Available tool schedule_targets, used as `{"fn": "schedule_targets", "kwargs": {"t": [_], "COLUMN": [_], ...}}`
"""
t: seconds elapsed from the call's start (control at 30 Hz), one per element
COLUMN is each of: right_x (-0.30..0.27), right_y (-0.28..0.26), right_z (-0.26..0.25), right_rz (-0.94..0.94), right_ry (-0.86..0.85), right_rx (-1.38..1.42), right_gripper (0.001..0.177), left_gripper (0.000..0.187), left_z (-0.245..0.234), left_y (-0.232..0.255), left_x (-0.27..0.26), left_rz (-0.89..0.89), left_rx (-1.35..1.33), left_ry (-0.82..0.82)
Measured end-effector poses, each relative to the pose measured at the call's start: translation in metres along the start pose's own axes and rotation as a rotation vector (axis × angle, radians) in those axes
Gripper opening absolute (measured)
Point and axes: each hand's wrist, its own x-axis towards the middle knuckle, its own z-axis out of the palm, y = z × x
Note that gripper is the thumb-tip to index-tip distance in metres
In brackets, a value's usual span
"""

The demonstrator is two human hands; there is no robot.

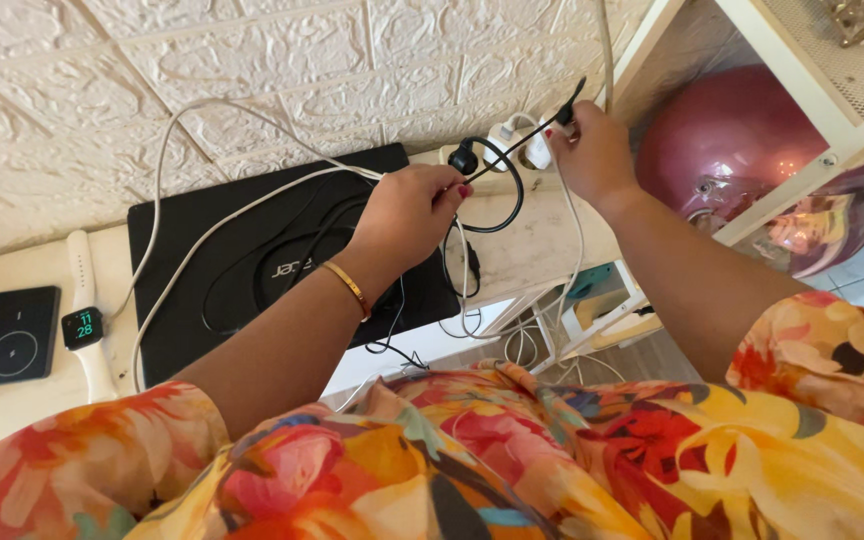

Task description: The person connects multiple electronic devices to chargers and plugs them into a power strip. They handle a smartwatch, a power bank, and a laptop, plugging in and unplugging cables to organize the setup on a white desk.

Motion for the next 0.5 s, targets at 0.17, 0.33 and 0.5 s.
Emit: {"fn": "schedule_targets", "kwargs": {"t": [0.17, 0.33, 0.5], "right_x": [0.001, 0.007, 0.008], "right_y": [-0.001, -0.004, -0.001], "right_z": [0.000, -0.003, 0.000], "right_rz": [-0.010, 0.016, -0.049], "right_ry": [-0.051, -0.130, -0.111], "right_rx": [0.035, -0.011, -0.086], "right_gripper": [0.020, 0.023, 0.021], "left_gripper": [0.019, 0.020, 0.020], "left_z": [0.007, 0.008, 0.010], "left_y": [0.000, -0.001, -0.005], "left_x": [0.014, 0.023, 0.023], "left_rz": [0.025, -0.031, 0.001], "left_rx": [0.001, 0.039, 0.036], "left_ry": [0.008, -0.051, -0.025]}}
